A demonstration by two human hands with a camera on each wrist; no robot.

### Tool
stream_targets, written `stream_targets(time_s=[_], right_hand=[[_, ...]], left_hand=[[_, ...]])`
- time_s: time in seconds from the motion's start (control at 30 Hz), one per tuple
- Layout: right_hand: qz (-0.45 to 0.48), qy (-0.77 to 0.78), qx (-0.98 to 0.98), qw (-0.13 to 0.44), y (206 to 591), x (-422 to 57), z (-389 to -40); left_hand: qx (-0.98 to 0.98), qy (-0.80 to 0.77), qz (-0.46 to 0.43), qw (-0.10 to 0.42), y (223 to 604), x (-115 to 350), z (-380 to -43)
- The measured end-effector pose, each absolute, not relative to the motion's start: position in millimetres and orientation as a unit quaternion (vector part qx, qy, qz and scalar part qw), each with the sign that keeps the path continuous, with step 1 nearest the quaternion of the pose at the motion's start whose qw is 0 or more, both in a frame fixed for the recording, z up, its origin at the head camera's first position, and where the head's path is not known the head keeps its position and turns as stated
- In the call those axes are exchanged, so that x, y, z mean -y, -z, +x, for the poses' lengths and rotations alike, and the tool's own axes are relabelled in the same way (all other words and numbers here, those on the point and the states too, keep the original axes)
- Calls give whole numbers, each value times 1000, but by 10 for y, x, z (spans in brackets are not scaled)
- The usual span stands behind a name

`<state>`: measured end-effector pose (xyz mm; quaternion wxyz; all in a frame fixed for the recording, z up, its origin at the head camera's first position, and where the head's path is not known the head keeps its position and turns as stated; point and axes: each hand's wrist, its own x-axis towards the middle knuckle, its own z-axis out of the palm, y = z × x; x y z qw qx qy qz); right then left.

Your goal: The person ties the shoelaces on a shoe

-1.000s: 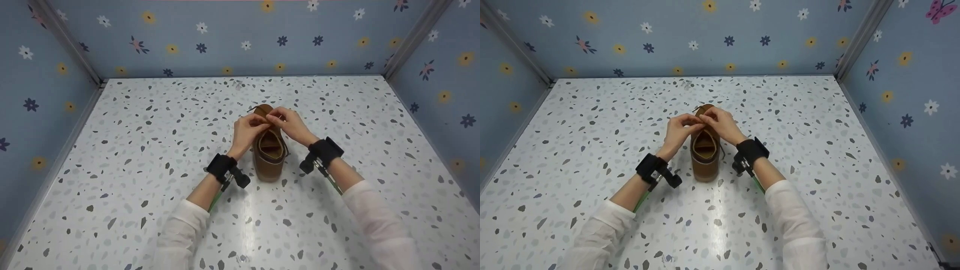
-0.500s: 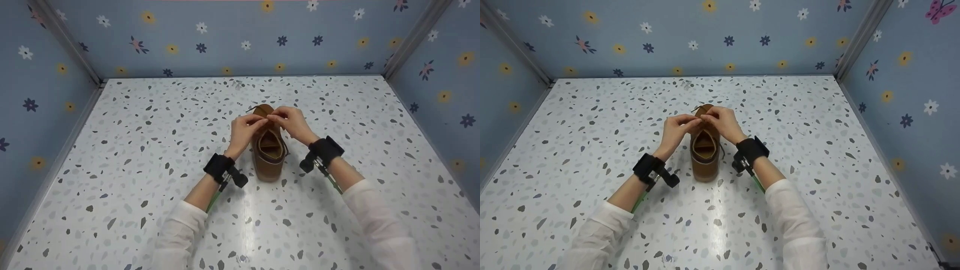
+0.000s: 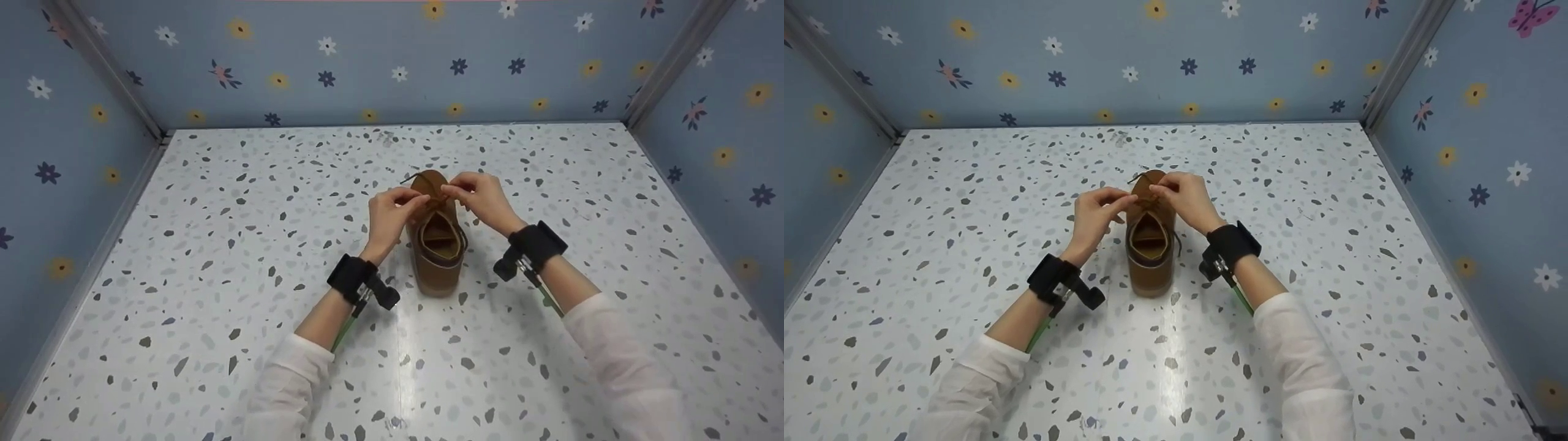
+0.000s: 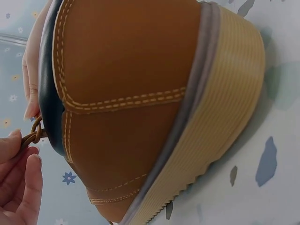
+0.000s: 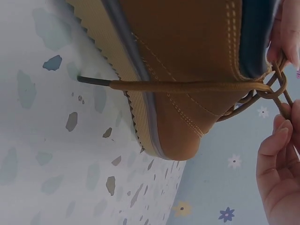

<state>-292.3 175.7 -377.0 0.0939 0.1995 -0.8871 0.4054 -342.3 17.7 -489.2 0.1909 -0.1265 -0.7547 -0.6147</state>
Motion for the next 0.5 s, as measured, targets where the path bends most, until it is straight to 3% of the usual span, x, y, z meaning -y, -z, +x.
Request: stream_targets(time_s=[0.17, 0.5], right_hand=[[192, -404, 890, 94, 3768, -1783, -2915], [176, -410, 891, 84, 3778, -1831, -2919]], left_hand=[[760, 596, -137, 221, 5003, -152, -3447], [734, 627, -181, 190, 5046, -90, -3405]])
